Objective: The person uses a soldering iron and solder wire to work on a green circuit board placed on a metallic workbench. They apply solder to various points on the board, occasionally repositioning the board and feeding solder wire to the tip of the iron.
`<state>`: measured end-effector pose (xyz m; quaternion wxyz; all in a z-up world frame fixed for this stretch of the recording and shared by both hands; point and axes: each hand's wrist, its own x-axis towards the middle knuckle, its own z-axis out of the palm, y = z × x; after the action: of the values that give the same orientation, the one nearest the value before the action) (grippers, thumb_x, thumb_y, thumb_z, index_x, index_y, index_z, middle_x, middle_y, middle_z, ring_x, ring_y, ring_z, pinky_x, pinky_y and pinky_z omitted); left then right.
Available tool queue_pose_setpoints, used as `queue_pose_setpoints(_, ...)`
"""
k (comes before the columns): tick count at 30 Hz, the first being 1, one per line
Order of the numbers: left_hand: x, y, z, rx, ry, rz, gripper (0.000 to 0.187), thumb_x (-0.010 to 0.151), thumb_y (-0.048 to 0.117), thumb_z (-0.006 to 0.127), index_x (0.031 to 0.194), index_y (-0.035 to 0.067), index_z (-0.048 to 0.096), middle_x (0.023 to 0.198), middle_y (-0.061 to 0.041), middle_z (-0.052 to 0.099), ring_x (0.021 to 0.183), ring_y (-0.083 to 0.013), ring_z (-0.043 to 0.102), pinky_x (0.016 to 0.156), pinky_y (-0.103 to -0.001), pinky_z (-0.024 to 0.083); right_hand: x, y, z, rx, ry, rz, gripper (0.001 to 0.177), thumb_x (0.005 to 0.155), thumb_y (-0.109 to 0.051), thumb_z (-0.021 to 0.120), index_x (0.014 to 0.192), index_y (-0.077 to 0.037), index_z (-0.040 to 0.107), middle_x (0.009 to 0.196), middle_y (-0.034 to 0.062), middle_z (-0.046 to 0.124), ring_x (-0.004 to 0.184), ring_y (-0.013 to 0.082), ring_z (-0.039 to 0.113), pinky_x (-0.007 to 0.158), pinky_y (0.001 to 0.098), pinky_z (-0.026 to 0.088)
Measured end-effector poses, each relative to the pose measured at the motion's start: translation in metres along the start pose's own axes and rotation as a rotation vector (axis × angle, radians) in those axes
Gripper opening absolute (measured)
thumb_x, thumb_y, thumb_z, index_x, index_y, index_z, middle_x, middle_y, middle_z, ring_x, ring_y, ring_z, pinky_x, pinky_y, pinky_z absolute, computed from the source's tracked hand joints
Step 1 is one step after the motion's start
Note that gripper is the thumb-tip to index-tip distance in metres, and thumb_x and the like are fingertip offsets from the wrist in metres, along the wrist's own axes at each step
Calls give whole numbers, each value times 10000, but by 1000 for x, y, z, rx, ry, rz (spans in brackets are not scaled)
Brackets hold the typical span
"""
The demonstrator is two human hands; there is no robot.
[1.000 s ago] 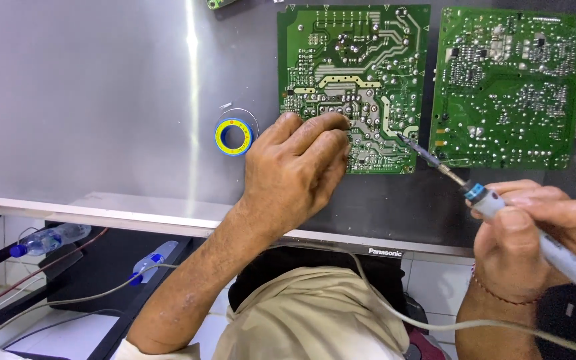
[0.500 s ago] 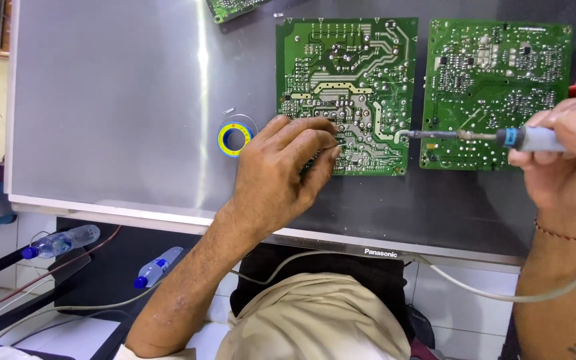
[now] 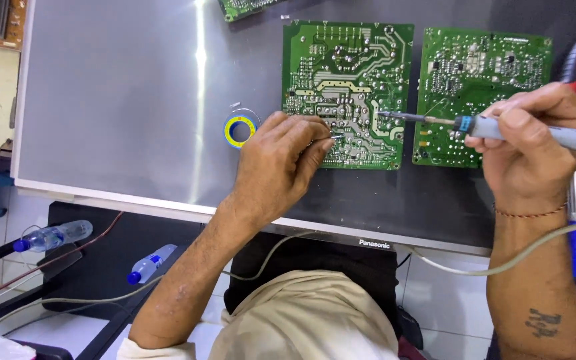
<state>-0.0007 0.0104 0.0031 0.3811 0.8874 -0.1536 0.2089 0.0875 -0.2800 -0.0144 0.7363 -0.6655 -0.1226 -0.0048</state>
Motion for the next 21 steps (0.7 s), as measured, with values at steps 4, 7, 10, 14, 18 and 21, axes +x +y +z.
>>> queue_pose_setpoints(4,-2,1,4,-3,51,8,110,989,126,586,925,38,603,979,-81,702,826,-241,618,770,-353,480,2,4,3,4,-1,-41,105,947,-123,636,958,-35,581,861,99,634,636,174,645,583,256,595)
queue_pose_setpoints(7,-6,0,9,-10,105,32,100,991,105,575,928,32,601,984,-82,704,853,-232,647,782,-348,470,2,2,3,-15,-15,-40,131,938,-134,618,967,-8,598,816,88,624,627,191,645,555,254,563)
queue_pose_setpoints(10,-11,-2,11,11,151,57,96,994,110,574,950,31,607,1000,-95,706,817,-246,622,775,-358,473,2,0,5,-54,-105,-27,270,973,-232,601,1085,13,620,680,86,574,583,164,614,604,262,601)
queue_pose_setpoints(14,-8,-2,9,40,210,150,62,966,59,607,938,5,617,974,-123,694,789,-265,614,753,-364,497,9,-3,4,135,-201,64,450,963,-433,676,1053,6,641,764,94,646,681,180,685,669,277,662)
queue_pose_setpoints(18,-9,2,11,165,273,217,57,952,58,624,919,12,616,960,-117,697,796,-278,613,762,-367,499,9,-12,1,106,-255,155,331,904,-329,736,1039,-38,654,760,69,652,658,149,669,593,199,573)
queue_pose_setpoints(21,-8,3,10,187,291,200,66,959,63,622,922,9,631,957,-112,686,811,-278,604,772,-371,508,7,-21,-3,53,-288,143,265,882,-163,706,1072,5,630,770,99,662,682,128,709,602,163,615)
